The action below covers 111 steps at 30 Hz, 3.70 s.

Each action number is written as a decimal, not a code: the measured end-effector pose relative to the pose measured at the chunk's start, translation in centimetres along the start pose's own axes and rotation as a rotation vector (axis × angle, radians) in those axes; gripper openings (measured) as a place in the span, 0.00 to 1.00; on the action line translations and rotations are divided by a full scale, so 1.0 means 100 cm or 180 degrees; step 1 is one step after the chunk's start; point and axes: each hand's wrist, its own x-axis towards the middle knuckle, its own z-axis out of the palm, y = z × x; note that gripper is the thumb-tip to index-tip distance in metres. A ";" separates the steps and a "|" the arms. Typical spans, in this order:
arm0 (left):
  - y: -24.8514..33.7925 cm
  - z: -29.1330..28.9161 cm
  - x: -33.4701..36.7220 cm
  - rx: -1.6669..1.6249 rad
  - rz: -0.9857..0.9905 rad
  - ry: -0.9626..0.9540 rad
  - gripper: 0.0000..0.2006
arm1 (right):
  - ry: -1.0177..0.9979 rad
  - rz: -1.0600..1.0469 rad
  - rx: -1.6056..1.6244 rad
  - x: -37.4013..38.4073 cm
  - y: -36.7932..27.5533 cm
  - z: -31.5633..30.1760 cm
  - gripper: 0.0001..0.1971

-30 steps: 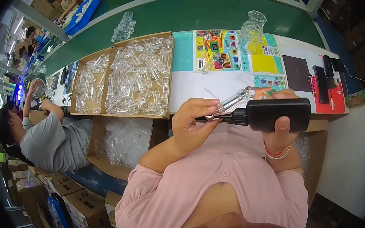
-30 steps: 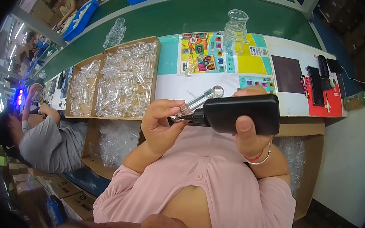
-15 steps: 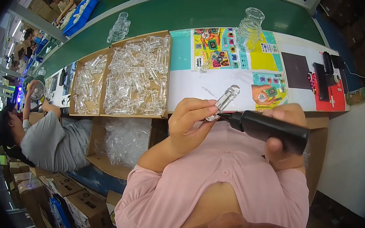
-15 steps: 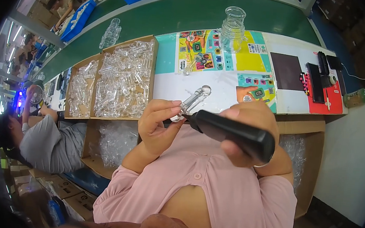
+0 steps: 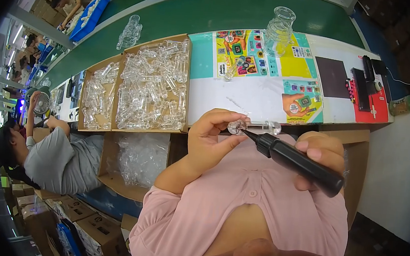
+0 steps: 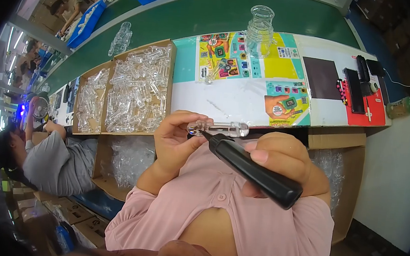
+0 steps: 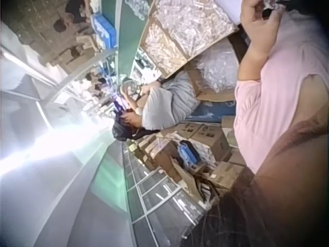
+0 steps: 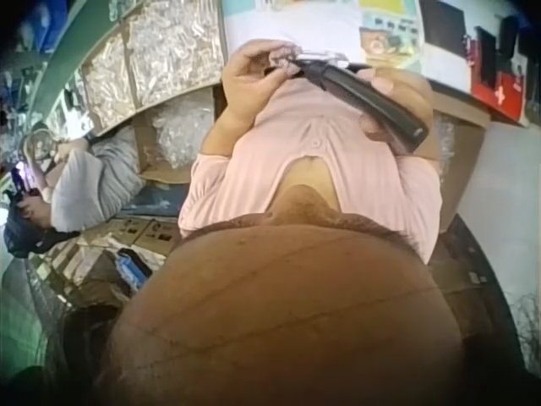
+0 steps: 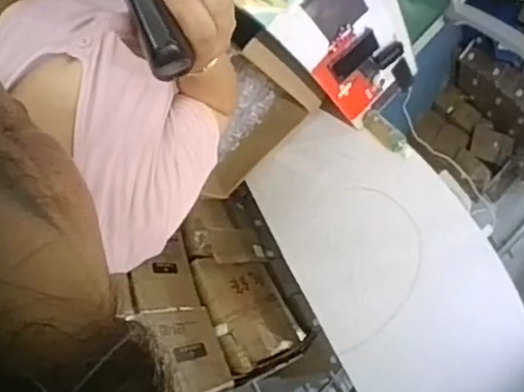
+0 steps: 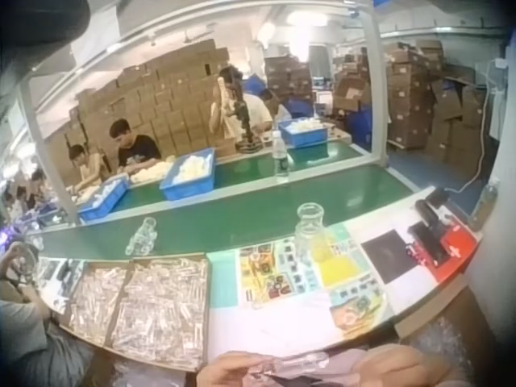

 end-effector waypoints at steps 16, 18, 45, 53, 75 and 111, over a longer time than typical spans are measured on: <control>-0.002 -0.004 -0.003 -0.1199 -0.0772 -0.0162 0.19 | -0.0210 -0.0150 0.0136 -0.002 0.004 0.003 0.24; -0.002 -0.002 -0.001 -0.1096 -0.0706 -0.0133 0.19 | -0.0204 -0.0135 0.0139 -0.002 0.001 0.004 0.26; -0.008 -0.002 0.000 0.0573 0.0390 0.0223 0.19 | -0.0195 -0.0246 -0.0195 -0.002 -0.002 0.003 0.25; -0.012 0.009 0.005 0.0092 0.0015 0.0049 0.19 | 0.2671 0.1832 0.1707 0.005 0.044 0.019 0.26; -0.085 0.035 0.049 -0.2305 -0.2394 0.0242 0.17 | 0.2334 0.2565 -0.1497 -0.085 0.247 -0.141 0.21; -0.222 0.034 0.197 0.0302 -0.1516 -0.0546 0.43 | 0.2282 0.2649 0.1658 -0.075 0.136 -0.056 0.22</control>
